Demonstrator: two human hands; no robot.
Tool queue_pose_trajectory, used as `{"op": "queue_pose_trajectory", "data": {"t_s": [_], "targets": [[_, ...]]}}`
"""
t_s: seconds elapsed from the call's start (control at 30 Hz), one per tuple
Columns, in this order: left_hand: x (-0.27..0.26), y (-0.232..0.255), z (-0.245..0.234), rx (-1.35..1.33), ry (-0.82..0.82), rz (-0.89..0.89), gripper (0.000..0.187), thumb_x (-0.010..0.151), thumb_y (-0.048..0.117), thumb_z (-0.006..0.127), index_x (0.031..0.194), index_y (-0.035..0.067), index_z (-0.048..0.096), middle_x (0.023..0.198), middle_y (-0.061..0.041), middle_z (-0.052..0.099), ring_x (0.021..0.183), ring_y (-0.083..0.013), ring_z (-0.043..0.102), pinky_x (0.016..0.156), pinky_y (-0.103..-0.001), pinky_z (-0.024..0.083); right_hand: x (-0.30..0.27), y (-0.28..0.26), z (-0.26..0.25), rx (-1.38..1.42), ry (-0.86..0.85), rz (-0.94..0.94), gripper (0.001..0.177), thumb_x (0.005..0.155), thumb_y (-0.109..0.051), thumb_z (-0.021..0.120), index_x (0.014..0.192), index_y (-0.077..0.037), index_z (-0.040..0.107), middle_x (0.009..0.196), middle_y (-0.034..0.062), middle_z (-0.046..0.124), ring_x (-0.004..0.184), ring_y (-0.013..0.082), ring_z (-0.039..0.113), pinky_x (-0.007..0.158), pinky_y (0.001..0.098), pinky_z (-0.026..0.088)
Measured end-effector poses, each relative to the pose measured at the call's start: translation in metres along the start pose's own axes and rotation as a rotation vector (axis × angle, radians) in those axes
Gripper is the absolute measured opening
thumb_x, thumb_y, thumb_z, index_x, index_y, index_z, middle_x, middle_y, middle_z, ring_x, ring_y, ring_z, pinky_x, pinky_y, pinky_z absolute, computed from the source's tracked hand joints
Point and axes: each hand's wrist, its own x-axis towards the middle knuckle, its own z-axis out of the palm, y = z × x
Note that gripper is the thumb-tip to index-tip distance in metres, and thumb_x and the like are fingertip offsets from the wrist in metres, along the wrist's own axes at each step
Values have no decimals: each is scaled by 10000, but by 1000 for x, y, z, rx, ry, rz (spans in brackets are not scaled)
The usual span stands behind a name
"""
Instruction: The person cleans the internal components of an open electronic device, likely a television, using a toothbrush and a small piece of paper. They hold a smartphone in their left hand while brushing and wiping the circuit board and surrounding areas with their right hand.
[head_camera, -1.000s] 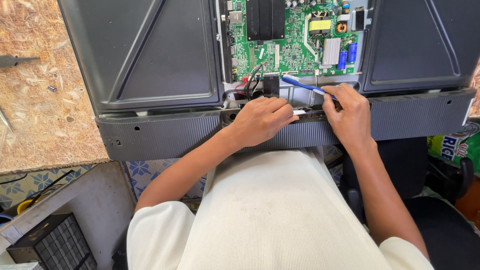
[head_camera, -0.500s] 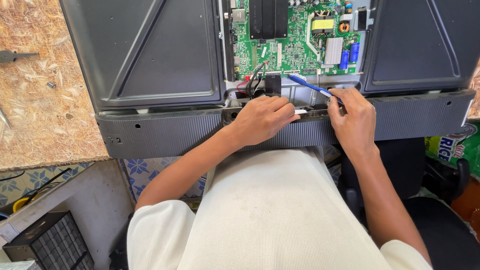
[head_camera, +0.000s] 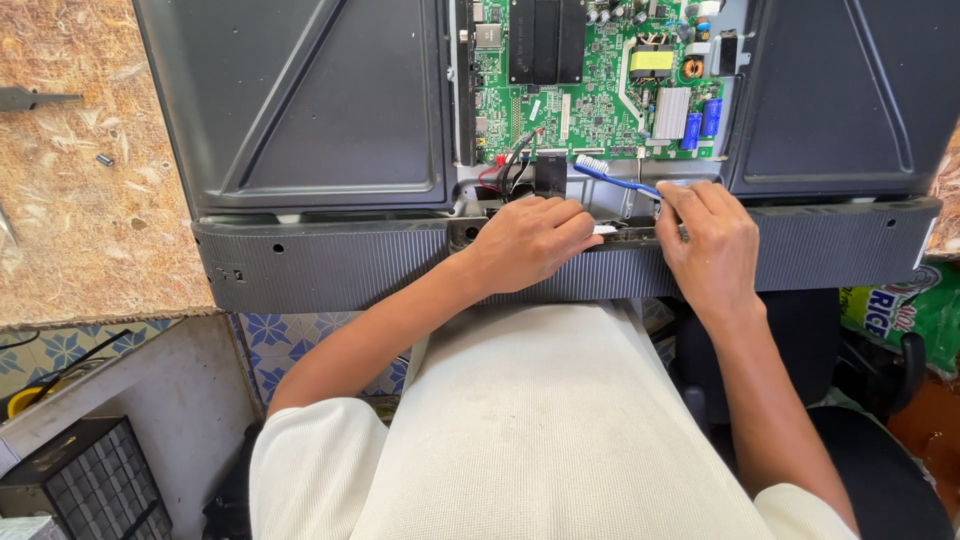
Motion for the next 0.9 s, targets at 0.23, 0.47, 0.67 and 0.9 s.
{"op": "queue_pose_trajectory", "data": {"t_s": [0.23, 0.47, 0.67, 0.9], "targets": [[0, 1, 0, -7, -1, 0, 69, 1032, 175, 610, 991, 122, 624, 813, -19, 575, 701, -150, 631, 632, -262, 515, 21, 14, -10, -131, -13, -146, 97, 984, 10, 758, 1062, -34, 795, 868, 119, 679, 836, 312, 701, 715, 376, 553], [3, 6, -5, 8, 81, 45, 287, 1066, 182, 632, 865, 67, 462, 761, -37, 427, 613, -209, 435, 568, -337, 404, 54, 14, -32, -341, -191, -286, 136, 1044, -54, 759, 1178, -60, 779, 855, 49, 614, 752, 229, 535, 680, 352, 426], [4, 4, -4, 25, 84, 42, 261, 1069, 184, 617, 877, 69, 483, 781, -46, 480, 623, -211, 481, 578, -337, 421, 63, 21, -42, -516, -257, -351, 67, 1083, -127, 731, 1131, -140, 775, 811, -11, 562, 741, 197, 514, 692, 323, 421], [4, 6, -3, 31, 83, 47, 258, 1082, 198, 576, 879, 67, 485, 786, -53, 484, 630, -224, 497, 578, -349, 427, 79, 4, -42, -609, -221, -464, 15, 1075, -152, 732, 1075, -166, 726, 836, -37, 584, 812, 174, 549, 743, 298, 435]]}}
